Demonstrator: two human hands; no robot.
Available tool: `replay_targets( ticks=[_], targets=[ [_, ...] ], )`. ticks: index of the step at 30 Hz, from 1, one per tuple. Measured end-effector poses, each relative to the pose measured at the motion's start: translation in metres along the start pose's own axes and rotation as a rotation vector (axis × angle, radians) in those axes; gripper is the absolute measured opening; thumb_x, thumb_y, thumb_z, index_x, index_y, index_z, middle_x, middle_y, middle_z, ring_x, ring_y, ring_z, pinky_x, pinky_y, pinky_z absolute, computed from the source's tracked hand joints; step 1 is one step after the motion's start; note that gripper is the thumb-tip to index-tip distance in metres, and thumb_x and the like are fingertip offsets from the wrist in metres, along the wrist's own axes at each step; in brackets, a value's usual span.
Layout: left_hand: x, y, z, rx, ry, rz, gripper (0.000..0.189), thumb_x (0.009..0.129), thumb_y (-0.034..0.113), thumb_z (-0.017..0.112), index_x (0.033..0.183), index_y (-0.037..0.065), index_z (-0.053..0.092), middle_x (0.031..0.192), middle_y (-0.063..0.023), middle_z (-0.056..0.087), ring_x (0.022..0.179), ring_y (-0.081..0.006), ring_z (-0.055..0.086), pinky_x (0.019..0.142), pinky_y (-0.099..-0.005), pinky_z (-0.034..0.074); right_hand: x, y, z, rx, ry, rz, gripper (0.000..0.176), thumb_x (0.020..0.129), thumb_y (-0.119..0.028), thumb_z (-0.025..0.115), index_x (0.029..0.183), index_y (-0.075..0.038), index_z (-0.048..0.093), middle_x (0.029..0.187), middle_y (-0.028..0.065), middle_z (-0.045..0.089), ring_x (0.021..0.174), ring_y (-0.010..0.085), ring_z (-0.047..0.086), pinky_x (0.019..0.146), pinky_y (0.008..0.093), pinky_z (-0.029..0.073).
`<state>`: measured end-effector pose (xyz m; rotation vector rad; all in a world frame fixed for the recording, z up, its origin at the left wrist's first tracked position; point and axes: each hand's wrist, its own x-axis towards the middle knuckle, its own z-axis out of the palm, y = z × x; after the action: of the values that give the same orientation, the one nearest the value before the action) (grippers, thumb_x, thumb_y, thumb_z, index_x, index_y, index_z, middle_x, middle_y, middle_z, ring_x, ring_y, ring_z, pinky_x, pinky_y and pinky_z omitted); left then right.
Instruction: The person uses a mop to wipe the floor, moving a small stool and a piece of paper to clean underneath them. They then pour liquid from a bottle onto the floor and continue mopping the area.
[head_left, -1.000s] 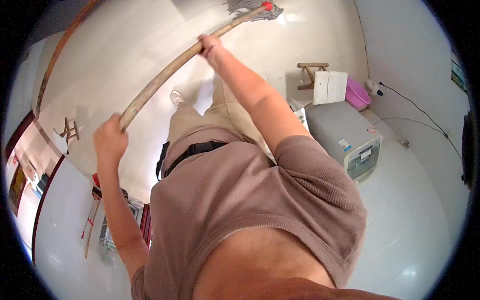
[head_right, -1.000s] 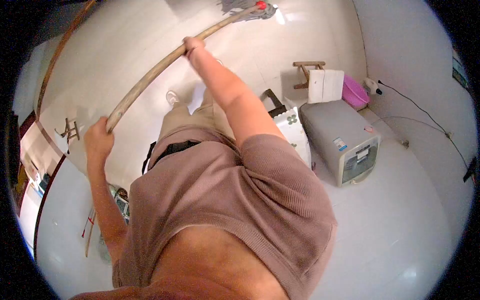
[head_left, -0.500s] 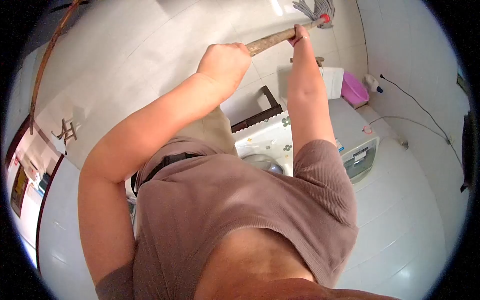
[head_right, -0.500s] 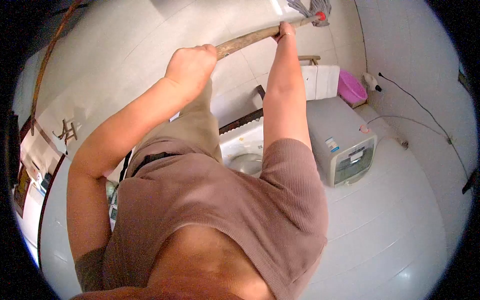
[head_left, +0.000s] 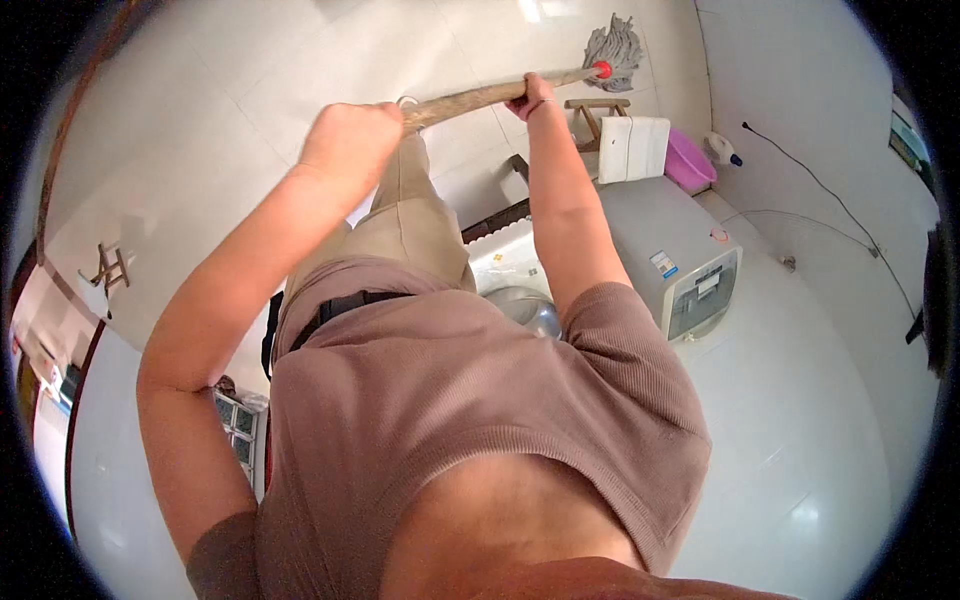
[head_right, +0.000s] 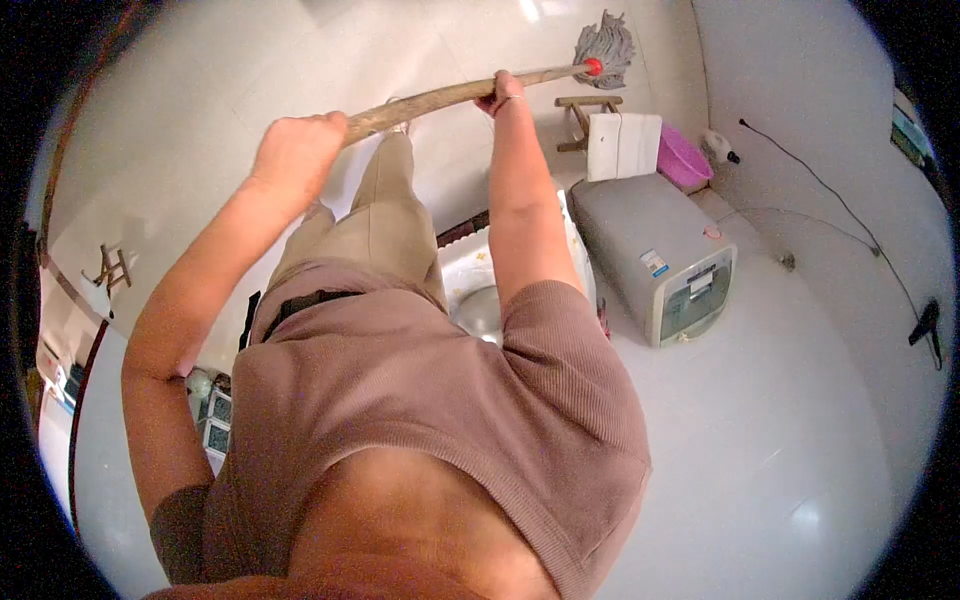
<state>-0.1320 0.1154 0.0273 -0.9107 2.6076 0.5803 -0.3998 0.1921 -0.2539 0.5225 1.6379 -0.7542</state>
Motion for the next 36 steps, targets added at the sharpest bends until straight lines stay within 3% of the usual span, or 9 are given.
replay_targets(
  ticks=[9, 15, 20, 23, 25, 29, 31, 35, 36],
  targets=[
    [-0.159, -0.103, 0.009, 0.121, -0.015, -0.021, 0.008, 0.065, 0.0, 0.05, 0.073, 0.002, 0.05, 0.066, -0.0139, 0.057, 0.062, -0.028, 0.058, 0.055, -0.0354, 0.047, -0.061, 0.137, 0.125, 0.045, -0.127, 0.039, 0.027, 0.083, -0.029, 0.034, 0.083, -0.003, 0.041, 0.073, 0.0122, 0.05, 0.06, 0.0242, 0.05, 0.05, 0.0356, 0.047],
    [-0.32, -0.166, 0.023, 0.139, -0.058, -0.19, 0.012, 0.066, -0.003, 0.049, 0.076, 0.003, 0.05, 0.07, -0.0135, 0.057, 0.068, -0.0285, 0.057, 0.059, -0.037, 0.045, -0.104, 0.266, 0.229, -0.018, -0.217, 0.097, 0.024, 0.082, -0.026, 0.035, 0.082, -0.003, 0.042, 0.075, 0.0124, 0.051, 0.062, 0.026, 0.053, 0.053, 0.0373, 0.05],
    [-0.465, -0.203, 0.026, 0.073, -0.037, -0.38, 0.019, 0.069, -0.003, 0.044, 0.086, 0.004, 0.051, 0.071, -0.0154, 0.055, 0.07, -0.0317, 0.055, 0.06, -0.0406, 0.042, -0.141, 0.374, 0.316, -0.261, -0.444, 0.299, 0.025, 0.083, -0.023, 0.033, 0.085, -0.001, 0.044, 0.079, 0.0136, 0.053, 0.069, 0.029, 0.056, 0.056, 0.0397, 0.052],
    [-0.548, -0.203, 0.025, 0.07, -0.009, -0.554, 0.009, 0.071, 0.0, 0.044, 0.078, 0.003, 0.047, 0.067, -0.0158, 0.053, 0.067, -0.0321, 0.054, 0.058, -0.0414, 0.041, -0.224, 0.427, 0.356, -0.366, -0.515, 0.34, 0.028, 0.084, -0.024, 0.033, 0.086, 0.0, 0.046, 0.078, 0.0152, 0.054, 0.07, 0.0294, 0.057, 0.056, 0.0393, 0.051],
    [-0.597, -0.194, 0.018, 0.074, -0.077, -0.721, 0.007, 0.073, 0.001, 0.042, 0.078, 0.003, 0.046, 0.068, -0.0167, 0.052, 0.067, -0.0331, 0.054, 0.057, -0.0427, 0.04, -0.228, 0.473, 0.382, -0.529, -0.632, 0.516, 0.03, 0.085, -0.026, 0.034, 0.087, 0.001, 0.046, 0.079, 0.0171, 0.055, 0.071, 0.0293, 0.057, 0.058, 0.0395, 0.051],
    [-0.666, -0.154, -0.006, 0.168, -0.206, -0.938, 0.012, 0.07, 0.0, 0.048, 0.081, 0.004, 0.048, 0.071, -0.017, 0.054, 0.067, -0.0331, 0.054, 0.057, -0.0421, 0.041, -0.292, 0.53, 0.415, -0.771, -0.69, 0.626, 0.028, 0.084, -0.022, 0.039, 0.087, 0.005, 0.047, 0.082, 0.0201, 0.054, 0.072, 0.0343, 0.057, 0.059, 0.0419, 0.051],
    [-0.696, -0.133, -0.01, 0.232, -0.138, -0.952, 0.017, 0.067, -0.001, 0.051, 0.083, 0.004, 0.049, 0.072, -0.0166, 0.055, 0.067, -0.0335, 0.055, 0.058, -0.042, 0.042, -0.31, 0.558, 0.43, -0.869, -0.735, 0.711, 0.026, 0.082, -0.021, 0.042, 0.087, 0.004, 0.047, 0.084, 0.0195, 0.054, 0.071, 0.0331, 0.057, 0.06, 0.0433, 0.051],
    [-0.704, -0.098, -0.02, 0.292, -0.25, -1.103, 0.018, 0.067, 0.0, 0.052, 0.084, 0.005, 0.05, 0.072, -0.016, 0.056, 0.067, -0.0337, 0.055, 0.057, -0.0424, 0.041, -0.309, 0.636, 0.458, -0.722, -0.652, 0.521, 0.015, 0.074, -0.013, 0.049, 0.081, 0.0, 0.047, 0.077, 0.0156, 0.054, 0.065, 0.0279, 0.057, 0.057, 0.0435, 0.05],
    [-0.702, -0.094, -0.022, 0.295, -0.248, -1.114, 0.018, 0.066, 0.0, 0.052, 0.083, 0.004, 0.05, 0.072, -0.016, 0.056, 0.067, -0.0335, 0.055, 0.057, -0.0424, 0.041, -0.307, 0.645, 0.463, -0.651, -0.667, 0.578, 0.013, 0.072, -0.011, 0.052, 0.08, -0.002, 0.047, 0.077, 0.0137, 0.053, 0.067, 0.0256, 0.057, 0.057, 0.0428, 0.051]
  ],
)
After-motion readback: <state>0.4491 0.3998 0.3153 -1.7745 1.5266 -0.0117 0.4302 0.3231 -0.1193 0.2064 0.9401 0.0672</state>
